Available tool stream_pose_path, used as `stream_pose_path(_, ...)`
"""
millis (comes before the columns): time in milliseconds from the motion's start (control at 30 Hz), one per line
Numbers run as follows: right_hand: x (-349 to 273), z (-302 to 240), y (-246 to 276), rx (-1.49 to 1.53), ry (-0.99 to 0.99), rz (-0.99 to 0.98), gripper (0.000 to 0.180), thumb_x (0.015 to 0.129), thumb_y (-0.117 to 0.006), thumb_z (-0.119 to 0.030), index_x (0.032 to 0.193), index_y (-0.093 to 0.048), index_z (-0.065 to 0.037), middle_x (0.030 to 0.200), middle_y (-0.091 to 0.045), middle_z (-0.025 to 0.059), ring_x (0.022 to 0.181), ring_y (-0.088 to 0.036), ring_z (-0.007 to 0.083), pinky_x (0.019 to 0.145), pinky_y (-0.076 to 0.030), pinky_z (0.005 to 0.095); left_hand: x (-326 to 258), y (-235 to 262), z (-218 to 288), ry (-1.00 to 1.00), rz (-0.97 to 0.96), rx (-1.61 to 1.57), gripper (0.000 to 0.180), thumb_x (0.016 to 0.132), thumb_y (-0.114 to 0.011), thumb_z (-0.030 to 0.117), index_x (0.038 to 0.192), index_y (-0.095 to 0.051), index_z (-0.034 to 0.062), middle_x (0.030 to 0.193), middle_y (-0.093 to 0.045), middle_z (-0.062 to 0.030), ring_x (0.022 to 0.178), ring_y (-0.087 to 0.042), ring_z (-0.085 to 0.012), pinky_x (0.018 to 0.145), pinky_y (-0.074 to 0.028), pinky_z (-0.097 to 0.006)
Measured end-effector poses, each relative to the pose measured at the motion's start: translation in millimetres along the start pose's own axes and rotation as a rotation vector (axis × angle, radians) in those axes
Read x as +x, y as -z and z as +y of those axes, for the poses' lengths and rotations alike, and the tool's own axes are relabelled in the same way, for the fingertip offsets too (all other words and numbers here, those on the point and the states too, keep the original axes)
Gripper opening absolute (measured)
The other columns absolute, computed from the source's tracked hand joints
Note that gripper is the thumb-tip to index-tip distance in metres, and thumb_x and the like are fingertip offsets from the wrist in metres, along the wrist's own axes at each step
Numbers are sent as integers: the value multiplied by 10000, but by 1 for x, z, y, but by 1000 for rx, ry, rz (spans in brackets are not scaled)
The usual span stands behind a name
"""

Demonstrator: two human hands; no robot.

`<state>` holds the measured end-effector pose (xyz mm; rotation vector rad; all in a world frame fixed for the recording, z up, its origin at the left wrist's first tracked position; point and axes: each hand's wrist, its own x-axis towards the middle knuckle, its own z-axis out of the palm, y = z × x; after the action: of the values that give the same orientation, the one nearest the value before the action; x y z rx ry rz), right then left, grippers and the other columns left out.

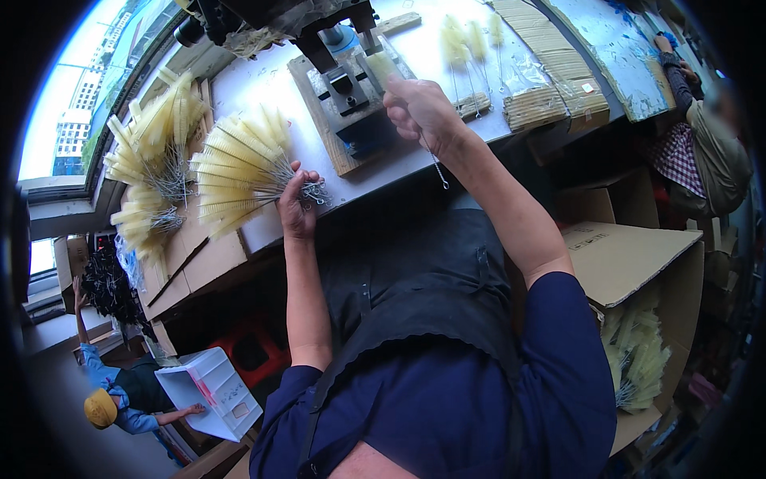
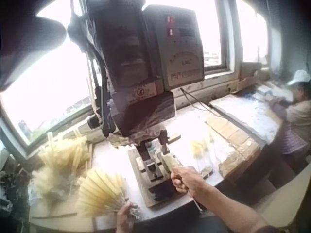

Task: Assemble industrial brushes by bundling plastic bristles and securing them to wire frames using a manual press.

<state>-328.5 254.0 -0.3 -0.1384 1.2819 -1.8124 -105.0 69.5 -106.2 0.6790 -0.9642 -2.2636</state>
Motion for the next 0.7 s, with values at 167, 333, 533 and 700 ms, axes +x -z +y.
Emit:
stream_pose_path(167, 9, -6, 6, 34, -27, -55, 347, 1029, -525, -317, 786, -510, -70, 536, -395, -43, 376, -308, 26, 317, -265, 189, 2, 4, 1, -15, -36, 5, 300, 917, -590, 18, 1204, -506, -8, 873, -629, -108, 845, -653, -223, 817, -554, -400)
stream_pose_path(333, 2, -2, 14, 18, -2, -67, 303, 1010, -538, -283, 822, -550, -46, 582, -467, -36, 411, -353, 23, 360, -282, 187, 5, 4, -3, -8, -57, -56, 305, 944, -587, 53, 1228, -495, -7, 886, -627, -87, 890, -654, -230, 861, -543, -403)
stream_pose_path(533, -5, 0, 23, 4, 3, -49, 319, 1005, -551, -285, 792, -556, -47, 574, -462, -32, 394, -349, 33, 341, -283, 201, 1, 5, -1, 0, -99, -60, 343, 998, -565, 177, 1278, -476, -1, 914, -624, -75, 942, -643, -240, 914, -519, -417)
stream_pose_path(700, 17, -14, 45, -141, 71, 19, 352, 1009, -553, -318, 804, -581, -34, 558, -466, -22, 380, -349, 30, 330, -282, 206, 0, 14, 3, -8, -159, -211, 409, 1043, -473, 306, 1303, -465, -9, 920, -620, -87, 971, -617, -257, 961, -484, -440)
